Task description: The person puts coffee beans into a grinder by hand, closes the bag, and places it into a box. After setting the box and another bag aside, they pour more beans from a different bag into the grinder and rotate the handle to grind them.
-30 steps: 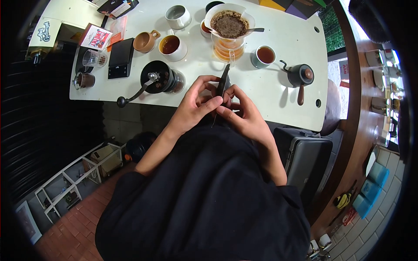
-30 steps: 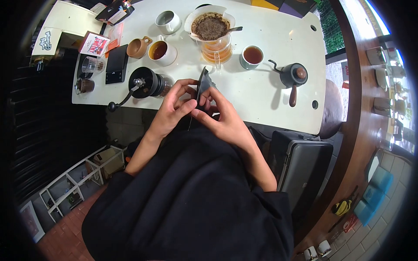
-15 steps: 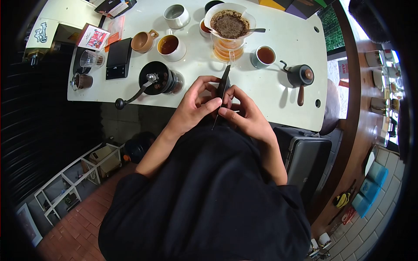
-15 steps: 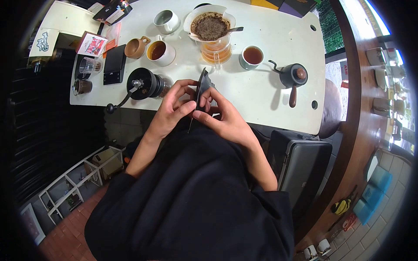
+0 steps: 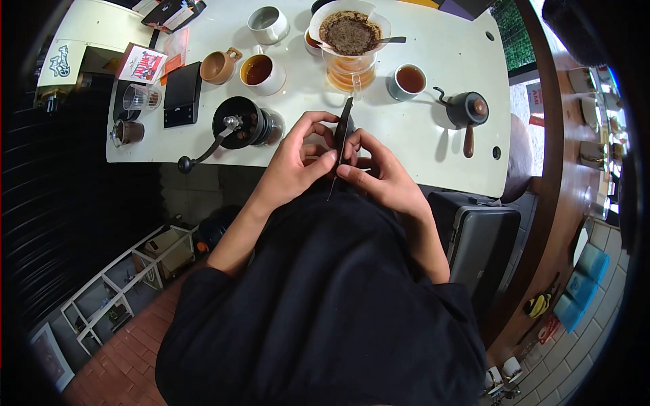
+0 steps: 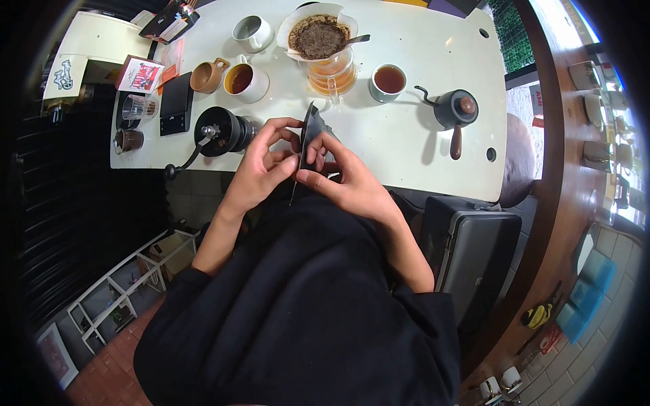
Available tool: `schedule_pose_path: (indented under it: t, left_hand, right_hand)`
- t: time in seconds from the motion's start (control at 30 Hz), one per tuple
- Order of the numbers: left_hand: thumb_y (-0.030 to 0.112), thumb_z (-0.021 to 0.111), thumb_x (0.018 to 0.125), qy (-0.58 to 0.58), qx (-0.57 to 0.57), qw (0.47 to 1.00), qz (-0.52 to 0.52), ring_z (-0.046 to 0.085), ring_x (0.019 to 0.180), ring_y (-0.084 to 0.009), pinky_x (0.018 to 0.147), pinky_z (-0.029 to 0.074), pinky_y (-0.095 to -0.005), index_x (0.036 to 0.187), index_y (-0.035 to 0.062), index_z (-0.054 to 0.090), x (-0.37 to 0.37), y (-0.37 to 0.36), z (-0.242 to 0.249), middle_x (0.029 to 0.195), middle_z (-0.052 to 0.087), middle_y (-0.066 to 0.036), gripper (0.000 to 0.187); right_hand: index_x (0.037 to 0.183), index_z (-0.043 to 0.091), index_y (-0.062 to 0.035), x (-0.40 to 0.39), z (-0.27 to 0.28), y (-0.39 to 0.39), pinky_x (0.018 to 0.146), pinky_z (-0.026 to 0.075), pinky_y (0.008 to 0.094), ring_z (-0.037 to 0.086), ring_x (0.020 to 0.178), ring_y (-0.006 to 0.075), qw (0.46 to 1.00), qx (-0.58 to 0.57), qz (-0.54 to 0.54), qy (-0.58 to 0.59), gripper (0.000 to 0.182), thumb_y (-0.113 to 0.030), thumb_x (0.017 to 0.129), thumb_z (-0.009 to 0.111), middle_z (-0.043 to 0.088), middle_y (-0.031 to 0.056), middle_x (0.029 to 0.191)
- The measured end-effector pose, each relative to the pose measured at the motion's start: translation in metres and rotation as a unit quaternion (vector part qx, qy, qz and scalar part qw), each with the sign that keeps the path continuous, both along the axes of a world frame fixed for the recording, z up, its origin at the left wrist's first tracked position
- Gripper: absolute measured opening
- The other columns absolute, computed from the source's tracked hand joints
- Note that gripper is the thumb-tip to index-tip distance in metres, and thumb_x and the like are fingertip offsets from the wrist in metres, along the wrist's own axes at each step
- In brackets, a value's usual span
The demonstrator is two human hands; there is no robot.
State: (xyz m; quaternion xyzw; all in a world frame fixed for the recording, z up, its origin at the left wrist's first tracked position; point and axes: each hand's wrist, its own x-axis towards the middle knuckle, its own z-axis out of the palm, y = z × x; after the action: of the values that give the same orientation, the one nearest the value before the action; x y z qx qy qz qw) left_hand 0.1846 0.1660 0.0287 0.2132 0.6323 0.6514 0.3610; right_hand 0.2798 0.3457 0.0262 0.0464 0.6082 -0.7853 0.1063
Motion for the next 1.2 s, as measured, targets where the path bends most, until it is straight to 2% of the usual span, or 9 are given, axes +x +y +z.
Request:
schedule_pose_path:
  t: [0.2, 0.33, 0.5, 0.9, 1.03, 1.1, 1.13, 1.17, 1.2]
  left_hand:
    - [0.012, 0.071, 0.09, -0.008, -0.036, 0.998, -0.043, 0.063, 0.089, -0.0096, 0.081, 0.055, -0.0248, 0.139, 0.0069, 0.042, -0.003, -0.001, 0.024, 0.11, 0.052, -0.006, 0.057]
    - [0.012, 0.072, 0.09, -0.002, -0.036, 0.998, -0.059, 0.062, 0.092, -0.0097, 0.083, 0.055, -0.0259, 0.139, 0.0078, 0.042, -0.014, 0.001, 0.019, 0.112, 0.052, -0.007, 0.058]
    - [0.014, 0.074, 0.09, -0.059, -0.006, 0.996, -0.07, 0.06, 0.098, -0.0113, 0.084, 0.055, -0.0278, 0.139, 0.0079, 0.041, -0.018, -0.001, 0.015, 0.112, 0.052, -0.007, 0.059]
    - [0.017, 0.075, 0.091, -0.053, 0.002, 0.996, -0.064, 0.06, 0.098, -0.0111, 0.085, 0.055, -0.0276, 0.139, 0.007, 0.041, -0.016, -0.001, 0.012, 0.112, 0.053, -0.007, 0.059]
    - [0.013, 0.072, 0.092, -0.054, 0.004, 0.996, -0.065, 0.06, 0.101, -0.0121, 0.086, 0.054, -0.0279, 0.139, 0.007, 0.04, -0.013, -0.001, 0.012, 0.115, 0.051, -0.007, 0.057]
    - [0.007, 0.069, 0.091, 0.016, -0.028, 0.999, -0.015, 0.064, 0.094, -0.0117, 0.081, 0.055, -0.0279, 0.124, 0.002, 0.051, -0.005, -0.001, 0.014, 0.107, 0.057, -0.007, 0.038]
    - [0.007, 0.069, 0.091, 0.016, -0.028, 0.999, -0.014, 0.064, 0.094, -0.0117, 0.081, 0.055, -0.0279, 0.124, 0.002, 0.051, -0.003, -0.001, 0.02, 0.107, 0.057, -0.007, 0.038]
    - [0.006, 0.068, 0.091, 0.076, -0.089, 0.993, -0.028, 0.063, 0.089, -0.0108, 0.077, 0.055, -0.0268, 0.114, 0.0, 0.054, -0.001, 0.001, 0.03, 0.101, 0.059, -0.006, 0.027]
    - [0.005, 0.067, 0.091, 0.134, -0.15, 0.979, -0.043, 0.063, 0.085, -0.0099, 0.074, 0.055, -0.0257, 0.104, -0.002, 0.057, 0.001, 0.002, 0.035, 0.096, 0.061, -0.006, 0.018]
  right_hand:
    - [0.103, 0.052, -0.0058, -0.001, -0.006, -0.002, 0.079, 0.047, 0.028, 0.045, 0.081, 0.0091, 1.0, 0.015, -0.008, 0.026, 0.023, -0.015, 0.092, 0.07, 0.047, -0.0003, 0.09]
    - [0.101, 0.052, -0.0058, -0.002, -0.007, -0.003, 0.078, 0.047, 0.0279, 0.045, 0.081, 0.0082, 0.999, 0.013, -0.011, 0.031, 0.023, -0.016, 0.092, 0.071, 0.046, -0.0005, 0.088]
    - [0.1, 0.053, -0.0056, -0.001, -0.003, -0.001, 0.077, 0.047, 0.0277, 0.045, 0.08, 0.0081, 1.0, 0.005, -0.005, 0.007, 0.023, -0.016, 0.092, 0.071, 0.046, -0.0006, 0.088]
    - [0.1, 0.053, -0.0055, -0.003, -0.001, 0.0, 0.079, 0.047, 0.0277, 0.044, 0.079, 0.0081, 1.0, 0.0, 0.002, 0.002, 0.022, -0.015, 0.093, 0.07, 0.046, -0.0012, 0.087]
    - [0.099, 0.052, -0.0047, -0.002, 0.002, 0.001, 0.076, 0.048, 0.0294, 0.046, 0.081, 0.0085, 1.0, -0.007, 0.003, -0.009, 0.02, -0.014, 0.093, 0.069, 0.047, -0.0006, 0.087]
    - [0.096, 0.053, -0.0031, 0.001, 0.0, -0.004, 0.073, 0.049, 0.0313, 0.051, 0.079, 0.0115, 1.0, 0.013, -0.023, 0.013, 0.019, -0.014, 0.092, 0.069, 0.05, 0.0023, 0.085]
    - [0.092, 0.055, -0.0016, 0.002, 0.001, -0.008, 0.07, 0.05, 0.0331, 0.055, 0.077, 0.0144, 0.998, 0.031, -0.048, 0.034, 0.018, -0.014, 0.091, 0.068, 0.054, 0.0052, 0.084]
    - [0.092, 0.055, -0.0016, 0.003, 0.007, -0.012, 0.07, 0.05, 0.0331, 0.055, 0.077, 0.0144, 0.998, 0.03, -0.047, 0.035, 0.018, -0.014, 0.091, 0.068, 0.054, 0.0052, 0.084]
    - [0.089, 0.056, -0.0001, 0.004, 0.018, -0.015, 0.067, 0.05, 0.0358, 0.059, 0.073, 0.0206, 0.987, 0.146, -0.056, 0.035, 0.018, -0.014, 0.089, 0.067, 0.057, 0.0092, 0.083]
